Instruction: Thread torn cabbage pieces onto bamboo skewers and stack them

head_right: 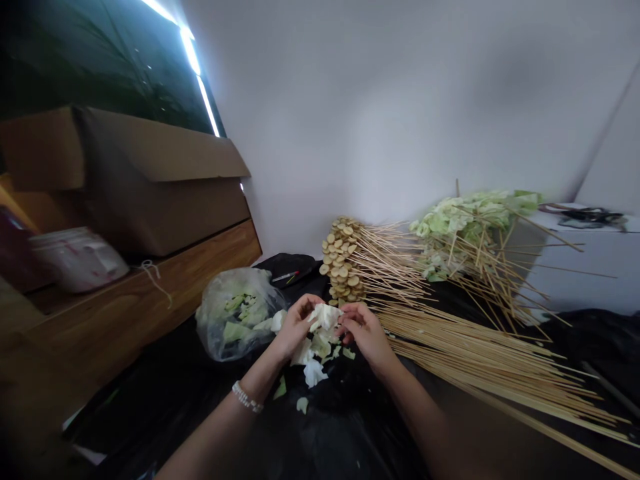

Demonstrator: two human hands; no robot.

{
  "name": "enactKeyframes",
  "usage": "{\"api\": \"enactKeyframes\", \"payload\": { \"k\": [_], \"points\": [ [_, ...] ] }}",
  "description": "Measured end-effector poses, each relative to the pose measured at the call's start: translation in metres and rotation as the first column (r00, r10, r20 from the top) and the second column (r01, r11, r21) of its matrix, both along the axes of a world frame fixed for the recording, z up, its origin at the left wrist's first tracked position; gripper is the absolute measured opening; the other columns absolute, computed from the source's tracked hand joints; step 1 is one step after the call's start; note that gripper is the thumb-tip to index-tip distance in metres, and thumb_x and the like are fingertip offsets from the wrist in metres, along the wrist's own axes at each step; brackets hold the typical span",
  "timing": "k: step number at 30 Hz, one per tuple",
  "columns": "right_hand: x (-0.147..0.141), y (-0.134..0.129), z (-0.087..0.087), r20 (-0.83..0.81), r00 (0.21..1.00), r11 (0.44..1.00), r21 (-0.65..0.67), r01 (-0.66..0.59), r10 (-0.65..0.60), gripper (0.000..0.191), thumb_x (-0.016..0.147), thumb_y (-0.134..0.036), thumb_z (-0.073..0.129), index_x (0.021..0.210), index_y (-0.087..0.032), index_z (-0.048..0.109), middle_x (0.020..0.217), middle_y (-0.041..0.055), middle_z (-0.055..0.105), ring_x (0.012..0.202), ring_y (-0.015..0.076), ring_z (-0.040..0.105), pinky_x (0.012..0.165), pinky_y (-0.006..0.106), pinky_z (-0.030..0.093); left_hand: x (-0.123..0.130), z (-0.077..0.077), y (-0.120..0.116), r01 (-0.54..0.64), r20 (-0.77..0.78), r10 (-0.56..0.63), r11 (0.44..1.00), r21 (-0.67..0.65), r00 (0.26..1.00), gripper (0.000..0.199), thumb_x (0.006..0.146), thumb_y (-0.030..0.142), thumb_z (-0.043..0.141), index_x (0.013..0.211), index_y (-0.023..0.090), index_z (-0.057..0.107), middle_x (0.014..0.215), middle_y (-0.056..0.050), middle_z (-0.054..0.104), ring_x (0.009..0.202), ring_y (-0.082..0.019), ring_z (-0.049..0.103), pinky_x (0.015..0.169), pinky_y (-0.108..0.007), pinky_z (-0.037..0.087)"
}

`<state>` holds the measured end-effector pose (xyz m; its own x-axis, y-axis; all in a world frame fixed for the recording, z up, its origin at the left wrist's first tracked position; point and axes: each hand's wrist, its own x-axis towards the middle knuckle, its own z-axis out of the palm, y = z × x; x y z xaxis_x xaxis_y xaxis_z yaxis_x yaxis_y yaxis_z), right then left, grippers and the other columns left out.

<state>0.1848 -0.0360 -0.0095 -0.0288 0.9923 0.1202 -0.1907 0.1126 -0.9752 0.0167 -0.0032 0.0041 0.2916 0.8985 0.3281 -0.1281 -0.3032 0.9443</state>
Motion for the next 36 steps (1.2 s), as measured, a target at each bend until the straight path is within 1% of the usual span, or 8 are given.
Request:
{"api": "enactKeyframes", "payload": {
  "k": [9, 16, 20, 24, 27, 30, 33, 36],
  "points": [
    [-0.008, 0.0, -0.007, 0.113, 0.991, 0.995, 0.063, -0.08, 0.073, 0.044, 0.072, -0.044, 0.068, 0.107, -0.023, 0.051, 0.086, 0.0013, 0.064, 0.062, 0.0148, 0.063, 0.047, 0.023, 0.043, 0.005, 0.0, -0.009, 0.003, -0.282, 0.056, 0.978, 0.206, 0.958, 0.02, 0.076, 0.018, 0.062, 0.096, 0.016, 0.056, 0.078, 0.001, 0.056, 0.069, -0.012, 0.051, 0.064, -0.022, 0.039],
    [-0.005, 0.007, -0.019, 0.184, 0.979, 0.986, 0.152, 0.064, -0.092, 0.032, 0.071, -0.039, 0.068, 0.089, -0.023, 0.046, 0.079, -0.0033, 0.057, 0.059, 0.0117, 0.055, 0.05, 0.024, 0.044, 0.004, 0.0, -0.014, -0.057, -0.452, 0.305, 0.874, 0.483, 0.838, 0.039, 0.077, 0.006, 0.048, 0.113, 0.019, 0.056, 0.084, -0.001, 0.055, 0.078, -0.015, 0.053, 0.073, -0.027, 0.042],
    [-0.002, 0.009, -0.022, 0.351, 0.901, 0.952, 0.257, 0.168, -0.254, 0.028, 0.071, -0.038, 0.069, 0.075, -0.022, 0.047, 0.068, -0.0046, 0.052, 0.058, 0.0118, 0.05, 0.054, 0.024, 0.042, 0.004, 0.001, -0.015, -0.085, -0.448, 0.381, 0.829, 0.552, 0.809, 0.037, 0.077, 0.004, 0.046, 0.109, 0.019, 0.059, 0.091, -0.004, 0.056, 0.085, -0.017, 0.052, 0.078, -0.029, 0.041],
    [-0.002, 0.007, -0.02, 0.366, 0.898, 0.956, 0.244, 0.163, -0.247, 0.026, 0.071, -0.039, 0.068, 0.073, -0.022, 0.048, 0.063, -0.0041, 0.053, 0.055, 0.0125, 0.05, 0.05, 0.024, 0.039, 0.004, 0.0, -0.011, -0.139, -0.427, 0.356, 0.877, 0.459, 0.831, 0.023, 0.075, 0.007, 0.047, 0.09, 0.017, 0.061, 0.084, -0.002, 0.056, 0.078, -0.016, 0.051, 0.074, -0.028, 0.041],
    [-0.004, 0.004, -0.016, 0.272, 0.946, 0.977, 0.163, 0.135, -0.176, 0.027, 0.071, -0.042, 0.066, 0.078, -0.023, 0.048, 0.061, -0.0035, 0.057, 0.055, 0.0146, 0.054, 0.047, 0.024, 0.04, 0.002, -0.001, -0.006, -0.079, -0.343, 0.13, 0.984, 0.159, 0.93, 0.015, 0.072, 0.01, 0.05, 0.083, 0.017, 0.057, 0.077, 0.0, 0.055, 0.07, -0.013, 0.051, 0.065, -0.025, 0.042],
    [-0.006, 0.002, -0.012, 0.186, 0.974, 0.986, 0.127, 0.105, -0.128, 0.031, 0.071, -0.045, 0.066, 0.084, -0.023, 0.05, 0.064, -0.0023, 0.061, 0.056, 0.0156, 0.057, 0.047, 0.025, 0.043, -0.001, 0.001, -0.003, 0.075, -0.181, -0.089, 0.994, -0.083, 0.979, 0.013, 0.071, 0.017, 0.055, 0.084, 0.016, 0.054, 0.074, 0.0, 0.056, 0.066, -0.012, 0.051, 0.059, -0.022, 0.041],
    [-0.008, 0.002, -0.01, 0.165, 0.98, 0.988, 0.13, 0.085, -0.106, 0.034, 0.069, -0.045, 0.067, 0.088, -0.022, 0.052, 0.065, -0.0019, 0.061, 0.056, 0.0151, 0.057, 0.048, 0.025, 0.044, -0.003, 0.002, -0.003, 0.122, -0.129, -0.136, 0.986, -0.112, 0.982, 0.016, 0.071, 0.021, 0.061, 0.084, 0.015, 0.055, 0.074, 0.0, 0.057, 0.065, -0.011, 0.051, 0.059, -0.021, 0.04],
    [-0.008, 0.002, -0.011, 0.187, 0.975, 0.985, 0.146, 0.092, -0.119, 0.029, 0.07, -0.043, 0.066, 0.083, -0.022, 0.052, 0.066, -0.0025, 0.06, 0.056, 0.0144, 0.057, 0.049, 0.025, 0.045, -0.001, 0.001, -0.003, 0.071, -0.134, -0.078, 0.996, -0.054, 0.988, 0.014, 0.071, 0.021, 0.063, 0.08, 0.015, 0.055, 0.071, 0.002, 0.055, 0.063, -0.01, 0.048, 0.059, -0.021, 0.038]
  ]
}}
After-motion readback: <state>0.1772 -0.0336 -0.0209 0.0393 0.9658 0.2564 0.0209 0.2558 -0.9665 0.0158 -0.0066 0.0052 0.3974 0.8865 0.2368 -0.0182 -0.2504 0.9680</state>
